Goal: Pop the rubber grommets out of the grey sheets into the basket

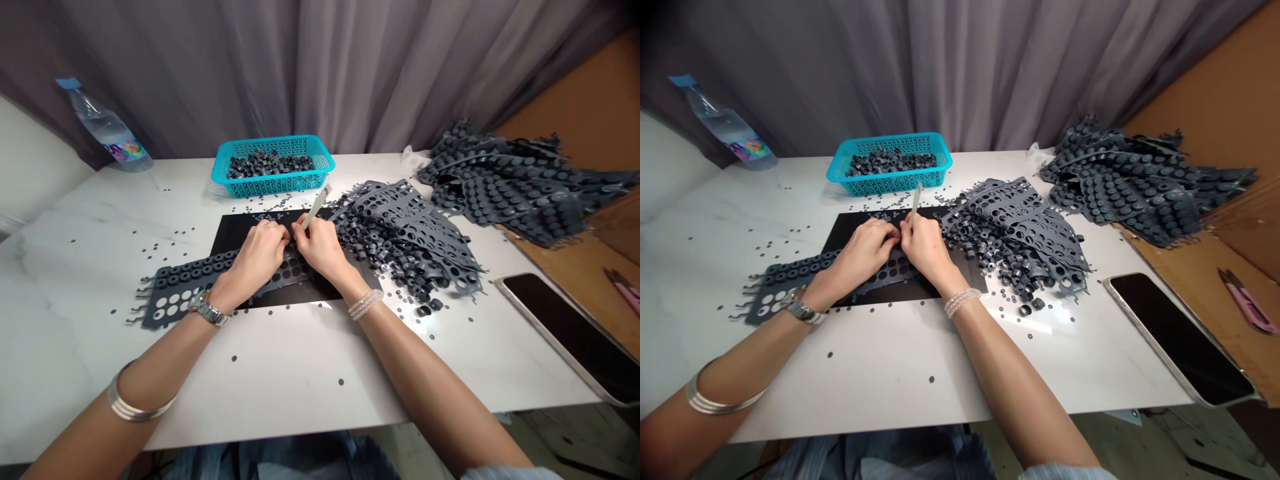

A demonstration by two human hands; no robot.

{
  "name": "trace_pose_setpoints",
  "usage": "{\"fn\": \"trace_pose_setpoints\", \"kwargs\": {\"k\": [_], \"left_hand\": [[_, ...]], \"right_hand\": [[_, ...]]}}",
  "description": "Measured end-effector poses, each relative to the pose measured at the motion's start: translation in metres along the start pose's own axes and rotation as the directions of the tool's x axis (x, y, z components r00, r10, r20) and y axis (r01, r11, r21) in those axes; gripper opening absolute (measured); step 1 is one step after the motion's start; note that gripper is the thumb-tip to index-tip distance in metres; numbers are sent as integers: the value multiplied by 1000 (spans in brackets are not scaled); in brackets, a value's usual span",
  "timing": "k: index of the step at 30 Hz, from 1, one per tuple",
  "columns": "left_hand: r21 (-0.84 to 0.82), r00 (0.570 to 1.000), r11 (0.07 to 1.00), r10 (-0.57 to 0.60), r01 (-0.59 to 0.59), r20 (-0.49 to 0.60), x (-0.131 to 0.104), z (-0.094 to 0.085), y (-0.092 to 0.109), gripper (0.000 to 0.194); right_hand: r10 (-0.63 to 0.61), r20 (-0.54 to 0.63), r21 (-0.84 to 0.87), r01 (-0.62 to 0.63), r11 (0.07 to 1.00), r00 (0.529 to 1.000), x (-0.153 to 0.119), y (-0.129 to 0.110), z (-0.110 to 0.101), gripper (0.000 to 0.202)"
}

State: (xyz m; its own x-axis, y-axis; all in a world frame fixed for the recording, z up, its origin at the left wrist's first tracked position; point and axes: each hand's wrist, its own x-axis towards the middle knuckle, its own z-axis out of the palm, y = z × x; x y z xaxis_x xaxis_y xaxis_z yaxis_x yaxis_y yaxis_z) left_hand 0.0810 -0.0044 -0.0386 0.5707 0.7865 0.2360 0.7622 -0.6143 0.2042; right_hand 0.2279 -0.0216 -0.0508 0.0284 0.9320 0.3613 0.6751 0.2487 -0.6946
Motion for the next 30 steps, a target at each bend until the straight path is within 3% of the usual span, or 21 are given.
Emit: {"fn": "trace_pose_setpoints", "kwargs": {"k": [4,7,8,10,13,16,19,23,27,30], "left_hand": [[-162,994,987,-42,25,-103,-7,-13,1,19],[-504,926,848,-308,164,-217,-9,-27,-5,14],[-643,887,739,-416,200,-202,-9,-31,-8,13],[-867,829,436,-557,242,-49,-8,-35,-14,11],[-957,810,-22,-527,290,258,-9,-34,-19,8],[-924,815,-267,-447,272,369,-10,-29,-20,17],[-882,817,-379,-388,280,426,-10,-28,-18,18],[-839,798,-446,-356,313,487,-9,-31,-12,21],[-830,786,-470,-370,302,496,-12,-32,-12,22],[-865,794,-418,-407,277,451,-11,-26,-12,16]], "right_hand": [[23,-8,38,-23,999,1000,0,0,-1,20],[66,7,113,-67,991,998,-1,2,-1,21],[80,14,146,-81,986,997,-1,3,-1,22],[109,13,227,-109,968,994,-1,4,-2,24],[169,-34,371,-144,917,985,-1,4,-3,27],[229,-84,465,-165,870,970,0,4,-7,28],[256,-107,499,-171,850,961,1,5,-10,29],[288,-126,521,-184,834,949,3,7,-13,30],[324,-166,541,-189,819,931,5,10,-15,30],[330,-247,552,-147,821,911,7,12,-19,30]]}}
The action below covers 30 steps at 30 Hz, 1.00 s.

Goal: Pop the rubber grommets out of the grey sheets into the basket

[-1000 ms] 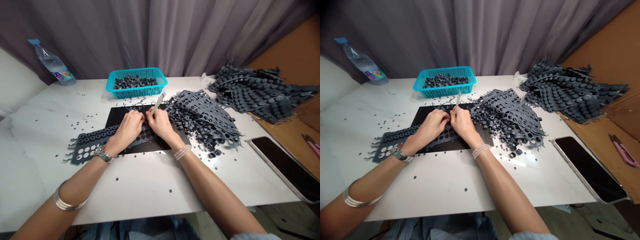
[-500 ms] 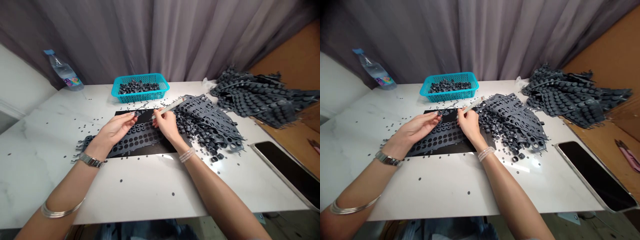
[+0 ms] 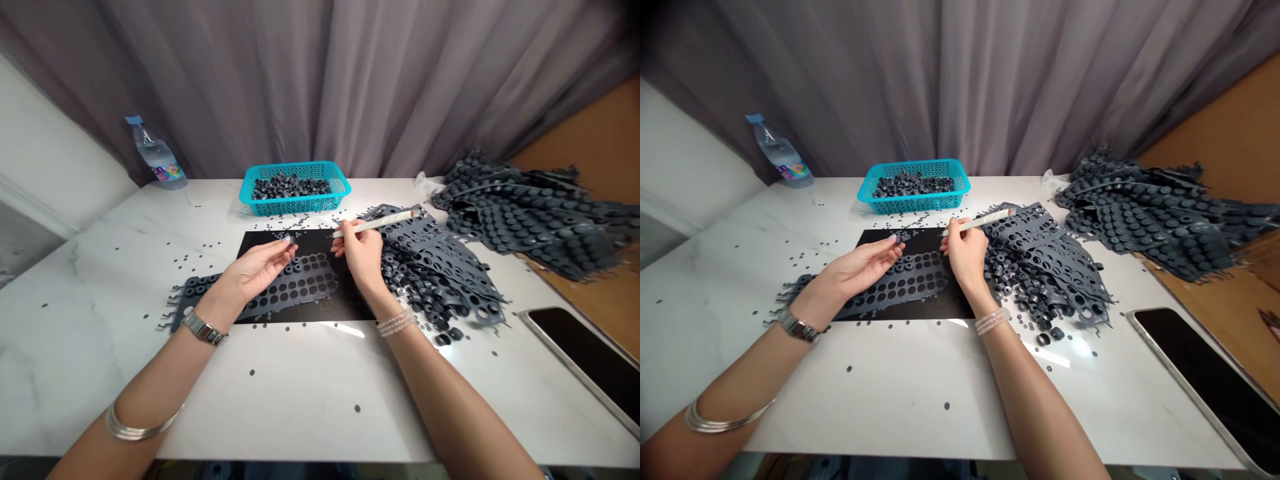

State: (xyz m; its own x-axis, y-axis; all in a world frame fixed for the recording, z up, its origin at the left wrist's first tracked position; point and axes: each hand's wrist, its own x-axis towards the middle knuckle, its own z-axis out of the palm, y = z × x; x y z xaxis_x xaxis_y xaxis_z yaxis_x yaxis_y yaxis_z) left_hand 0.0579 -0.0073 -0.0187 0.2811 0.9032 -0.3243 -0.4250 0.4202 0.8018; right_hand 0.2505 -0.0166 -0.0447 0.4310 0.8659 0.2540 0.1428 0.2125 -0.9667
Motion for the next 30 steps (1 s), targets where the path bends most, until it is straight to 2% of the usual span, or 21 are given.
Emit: {"fn": "trace_pose_setpoints", "kwargs": {"k": [3,6,7,8,10,12,13,14,15,17,19,21,25,30], "left_hand": [[104,996,991,76,-80,47,8,17,-13,8],[310,969,926,166,-216,181,19,55,-24,14],[417,948,860,206,-294,242,23,68,-24,20],[518,912,757,263,-398,316,25,79,-22,25],[679,824,472,394,-562,407,26,88,-12,30],[785,757,182,461,-592,464,20,78,1,29],[814,747,73,451,-576,488,14,68,6,27],[832,757,-20,404,-554,513,9,56,10,25],[842,775,-99,346,-530,529,2,43,13,23],[841,805,-225,251,-492,538,-8,20,14,23],[827,815,-297,203,-477,542,-14,5,9,27],[816,814,-319,182,-482,552,-15,-1,2,31],[801,805,-328,164,-501,571,-8,0,-9,27],[802,800,-356,198,-479,566,-1,2,-15,20]], "right_hand": [[-82,-139,14,85,996,987,5,-7,-8,30],[-193,-321,7,206,979,927,8,-20,-19,29],[-223,-372,3,241,970,901,9,-25,-23,28],[-241,-406,2,265,964,881,9,-28,-26,28],[-234,-403,18,264,964,885,8,-30,-27,27],[-171,-262,48,189,981,950,3,-26,-23,26],[-125,-144,47,133,990,982,0,-22,-19,27],[-77,-7,27,77,997,997,-4,-18,-14,28],[-35,124,-13,37,999,992,-9,-13,-8,28],[11,315,-115,27,993,949,-18,-7,3,28],[18,400,-199,67,978,916,-25,-4,11,28],[15,423,-251,101,963,906,-30,-4,14,27],[2,442,-312,152,938,897,-32,-8,13,26],[-17,432,-349,184,919,902,-33,-10,14,27]]}}
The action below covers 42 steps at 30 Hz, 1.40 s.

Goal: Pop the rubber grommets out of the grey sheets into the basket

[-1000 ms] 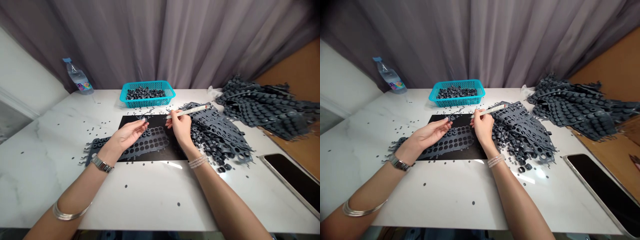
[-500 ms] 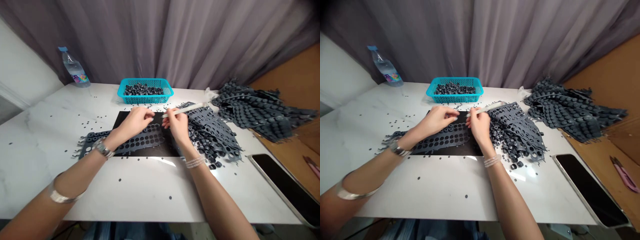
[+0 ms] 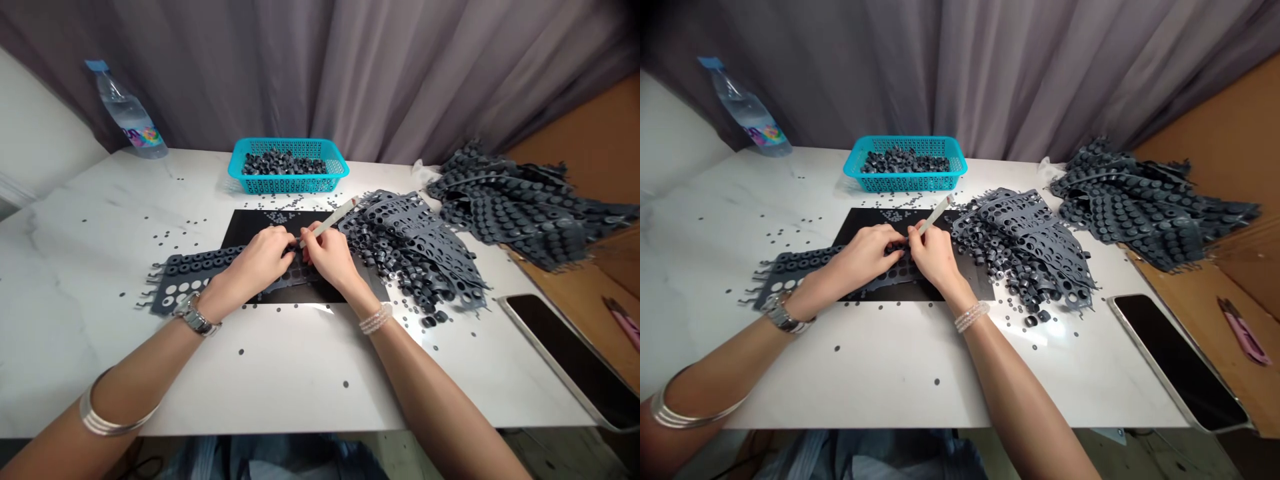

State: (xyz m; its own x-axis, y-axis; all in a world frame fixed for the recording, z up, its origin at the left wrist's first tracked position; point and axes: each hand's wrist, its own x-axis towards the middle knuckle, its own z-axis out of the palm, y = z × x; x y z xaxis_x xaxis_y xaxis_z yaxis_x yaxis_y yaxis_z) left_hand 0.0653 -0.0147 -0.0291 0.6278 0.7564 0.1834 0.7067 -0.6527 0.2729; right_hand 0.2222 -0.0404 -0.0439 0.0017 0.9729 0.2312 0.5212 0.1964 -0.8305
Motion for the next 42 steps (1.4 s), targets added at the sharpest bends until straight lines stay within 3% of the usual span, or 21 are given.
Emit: {"fn": "trace_pose_setpoints", "kwargs": {"k": [8,15,20,22,23,25,27,28,30,32,34,36,39,42], "left_hand": [[46,997,996,-71,71,-4,2,3,6,17],[43,993,993,-112,113,-36,4,7,4,17],[-139,993,985,-110,104,-42,-1,-1,5,21],[-270,984,958,-134,98,-120,-6,-8,5,19],[-367,961,922,-201,121,-189,-9,-12,4,15],[-629,865,762,-411,155,-286,-15,-18,-2,9],[-874,778,471,-592,121,-211,-18,-21,-12,7],[-948,768,303,-629,100,-119,-19,-22,-17,6],[-995,789,4,-610,99,76,-20,-21,-26,2],[-975,803,-195,-561,110,203,-19,-20,-31,6],[-944,799,-313,-539,103,267,-18,-21,-30,11],[-912,779,-396,-537,106,324,-17,-23,-26,15],[-860,757,-496,-516,116,400,-16,-25,-21,16],[-824,774,-556,-471,114,424,-17,-26,-19,15]], "right_hand": [[-21,-13,-29,21,999,1000,-1,-3,1,28],[-126,9,-207,125,970,992,-3,-5,7,23],[-132,24,-276,134,952,991,-3,-4,13,20],[-142,5,-257,139,956,990,-2,-2,12,20],[-141,-11,-241,134,961,990,-2,-1,11,20],[-111,-38,-189,102,977,993,-1,1,9,22],[-55,-50,-83,50,995,997,-1,4,9,25],[-22,-55,-8,22,1000,998,-1,5,9,26],[39,-90,146,-25,989,995,-1,8,10,30],[73,-173,215,-35,976,982,0,12,7,34],[42,-280,123,-8,992,959,2,18,-2,35],[-64,-378,-106,26,994,923,5,25,-19,34],[-220,-511,-397,-1,918,831,10,32,-49,27],[-263,-599,-434,-31,900,757,12,30,-65,25]]}}
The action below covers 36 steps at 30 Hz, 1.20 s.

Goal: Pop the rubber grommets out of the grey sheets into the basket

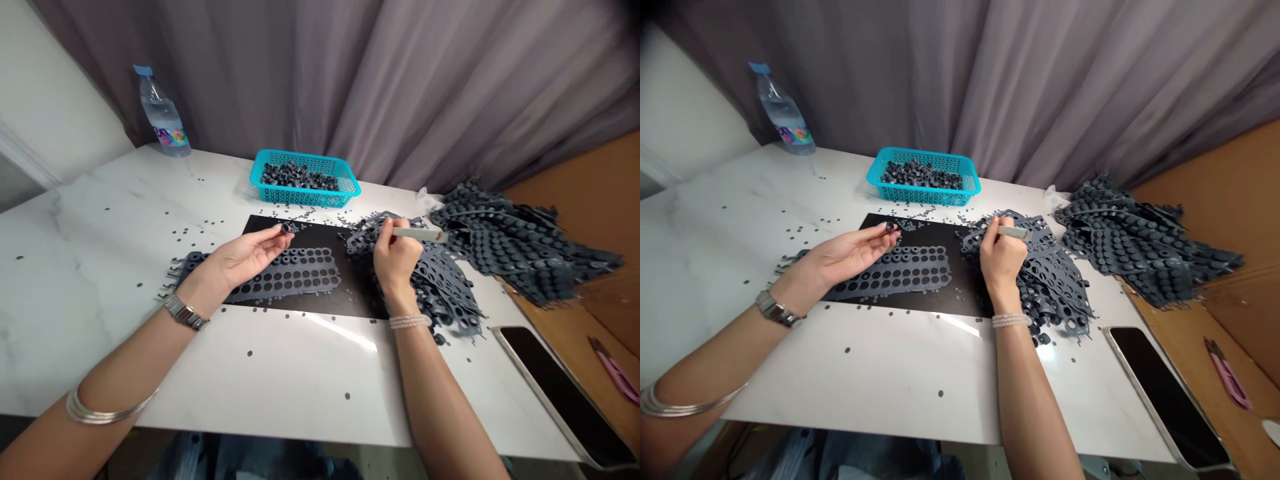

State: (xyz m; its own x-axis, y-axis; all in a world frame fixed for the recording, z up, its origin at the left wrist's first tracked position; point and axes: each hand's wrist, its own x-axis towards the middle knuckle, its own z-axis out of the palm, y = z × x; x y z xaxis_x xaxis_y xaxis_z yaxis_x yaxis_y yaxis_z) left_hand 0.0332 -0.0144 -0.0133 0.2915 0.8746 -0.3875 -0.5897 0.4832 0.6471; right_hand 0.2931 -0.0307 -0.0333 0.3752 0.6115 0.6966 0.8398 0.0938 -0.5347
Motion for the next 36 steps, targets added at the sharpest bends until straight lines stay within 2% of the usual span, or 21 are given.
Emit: {"fn": "trace_pose_setpoints", "kwargs": {"k": [2,5,7,9,12,15,17,18,19,21,23,24,25,27,29,33,36], "left_hand": [[-23,1000,999,-23,24,21,0,0,-1,14],[-80,999,996,-33,35,28,-1,2,0,18],[-140,999,990,-21,25,30,-2,3,1,22],[-192,999,981,-14,20,35,-1,4,1,19],[-206,999,978,31,-24,32,1,4,0,14],[-51,995,997,70,-66,70,7,4,-3,17],[222,990,966,114,-129,78,12,5,-5,26],[402,981,895,176,-193,79,14,6,-6,27],[586,960,764,260,-269,102,16,7,-7,25],[852,886,349,394,-390,244,20,10,-10,21],[905,826,-65,385,-421,412,22,14,-14,20],[887,817,-213,346,-410,461,23,16,-16,20],[863,820,-320,306,-391,485,23,18,-19,21],[819,832,-454,251,-350,495,22,22,-24,23],[786,841,-533,230,-312,490,20,26,-28,24],[762,873,-612,234,-210,428,19,33,-31,24],[768,891,-620,245,-160,383,20,35,-31,24]], "right_hand": [[51,5,119,-52,992,999,-2,-8,1,28],[149,192,397,-215,892,970,-14,-27,12,32],[162,367,516,-345,784,916,-23,-38,21,33],[145,509,550,-450,703,849,-31,-45,30,35],[101,611,529,-500,686,785,-38,-48,38,35],[72,614,489,-450,747,786,-41,-48,42,34],[59,604,461,-409,788,795,-42,-47,44,33],[51,601,449,-389,804,798,-41,-47,45,33],[41,599,439,-371,818,799,-41,-47,45,32],[21,599,418,-335,844,801,-40,-47,45,32],[4,597,396,-299,868,802,-39,-48,44,30],[-2,595,385,-283,878,804,-38,-48,43,29],[-8,592,376,-267,887,806,-38,-49,43,29],[-23,587,360,-236,903,810,-38,-51,42,29],[-43,581,347,-200,916,812,-38,-52,42,30],[-73,561,320,-135,938,824,-38,-53,43,28],[-94,556,295,-90,951,826,-39,-53,44,26]]}}
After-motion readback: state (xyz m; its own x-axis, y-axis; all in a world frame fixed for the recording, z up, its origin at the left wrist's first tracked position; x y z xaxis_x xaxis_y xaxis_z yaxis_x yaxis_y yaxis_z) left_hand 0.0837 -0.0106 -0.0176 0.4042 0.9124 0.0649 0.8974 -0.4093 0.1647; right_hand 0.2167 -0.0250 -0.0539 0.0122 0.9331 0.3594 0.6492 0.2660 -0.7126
